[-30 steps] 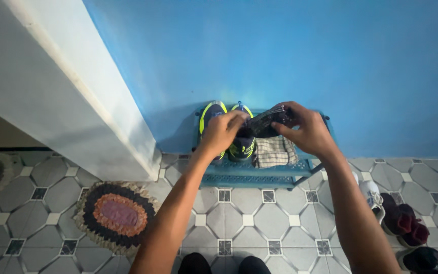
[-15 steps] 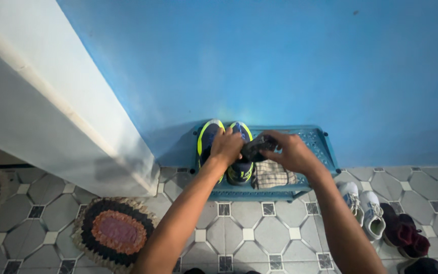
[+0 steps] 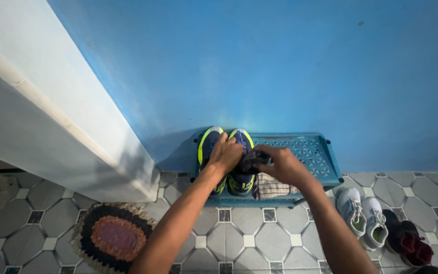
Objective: The person sits on the floor and wipes several pairs of shoes with a cloth, then places them on a blue shoe rack. The person handles dark sneakers, white sneakers, and black-and-white sneakers, wiping each shoe's exterior before stacking them on the rack.
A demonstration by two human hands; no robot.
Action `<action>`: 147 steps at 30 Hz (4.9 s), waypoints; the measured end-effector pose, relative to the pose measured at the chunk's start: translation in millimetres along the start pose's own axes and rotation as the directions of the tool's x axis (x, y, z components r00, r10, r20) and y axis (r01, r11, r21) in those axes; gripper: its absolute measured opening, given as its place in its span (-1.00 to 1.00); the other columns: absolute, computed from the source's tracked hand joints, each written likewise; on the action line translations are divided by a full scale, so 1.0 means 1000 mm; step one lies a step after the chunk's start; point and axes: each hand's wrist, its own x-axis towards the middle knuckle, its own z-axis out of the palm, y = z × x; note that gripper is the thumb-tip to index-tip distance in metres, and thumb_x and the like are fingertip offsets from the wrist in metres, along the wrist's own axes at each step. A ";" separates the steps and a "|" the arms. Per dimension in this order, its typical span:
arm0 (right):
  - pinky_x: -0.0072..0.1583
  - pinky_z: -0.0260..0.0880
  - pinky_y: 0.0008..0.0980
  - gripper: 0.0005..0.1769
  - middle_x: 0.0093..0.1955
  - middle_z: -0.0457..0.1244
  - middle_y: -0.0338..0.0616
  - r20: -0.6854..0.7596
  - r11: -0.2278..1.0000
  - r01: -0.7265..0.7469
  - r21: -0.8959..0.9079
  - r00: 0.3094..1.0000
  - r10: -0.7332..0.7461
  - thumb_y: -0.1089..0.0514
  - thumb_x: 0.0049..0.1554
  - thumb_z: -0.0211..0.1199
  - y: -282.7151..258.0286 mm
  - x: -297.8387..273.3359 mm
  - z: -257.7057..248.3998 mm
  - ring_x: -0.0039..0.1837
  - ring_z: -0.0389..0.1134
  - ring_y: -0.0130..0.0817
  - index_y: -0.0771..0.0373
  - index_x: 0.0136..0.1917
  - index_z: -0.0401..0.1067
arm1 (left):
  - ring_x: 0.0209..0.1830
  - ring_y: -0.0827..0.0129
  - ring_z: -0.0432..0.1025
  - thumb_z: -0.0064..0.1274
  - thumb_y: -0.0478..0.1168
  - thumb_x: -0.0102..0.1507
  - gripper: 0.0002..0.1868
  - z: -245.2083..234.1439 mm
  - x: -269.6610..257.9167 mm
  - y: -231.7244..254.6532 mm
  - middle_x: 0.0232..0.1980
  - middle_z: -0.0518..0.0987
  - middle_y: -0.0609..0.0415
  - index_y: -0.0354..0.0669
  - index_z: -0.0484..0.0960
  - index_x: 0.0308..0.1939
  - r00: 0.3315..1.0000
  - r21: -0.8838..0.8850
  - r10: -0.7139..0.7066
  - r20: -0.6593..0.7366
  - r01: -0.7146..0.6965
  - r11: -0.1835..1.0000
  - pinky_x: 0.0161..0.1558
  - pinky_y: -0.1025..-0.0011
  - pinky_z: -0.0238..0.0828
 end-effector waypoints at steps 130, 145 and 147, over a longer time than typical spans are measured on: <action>-0.04 0.46 -0.16 -0.74 -0.21 0.43 0.06 -0.359 0.831 -0.540 0.134 0.755 0.548 0.02 0.05 0.30 0.094 -0.426 0.161 -0.13 0.50 -0.03 0.17 -0.03 0.54 | 0.20 0.12 0.47 0.26 -0.06 0.18 -0.61 0.096 -0.202 0.348 0.13 0.62 0.08 0.02 0.64 0.08 0.958 -0.711 0.218 -0.185 -0.284 0.643 0.30 -0.05 0.22; -0.03 0.45 -0.11 -0.66 -0.19 0.42 0.12 -0.536 0.631 -0.695 0.346 0.406 0.741 -0.03 0.04 0.25 0.273 -0.507 0.143 -0.09 0.51 0.01 0.18 0.01 0.56 | 0.14 -0.10 0.45 0.21 -0.15 0.21 -0.56 0.255 -0.114 0.446 0.14 0.59 -0.16 -0.20 0.58 0.15 0.984 -0.756 0.104 -0.148 -0.180 0.629 0.17 0.11 0.37; -0.02 0.46 -0.11 -0.67 -0.19 0.43 0.12 -0.515 0.619 -0.705 0.346 0.409 0.753 0.01 0.00 0.25 0.311 -0.514 0.141 -0.09 0.51 0.02 0.19 0.00 0.57 | 0.13 -0.10 0.45 0.21 -0.16 0.20 -0.55 0.274 -0.096 0.461 0.13 0.60 -0.16 -0.19 0.57 0.15 0.989 -0.759 0.107 -0.103 -0.147 0.634 0.17 0.11 0.37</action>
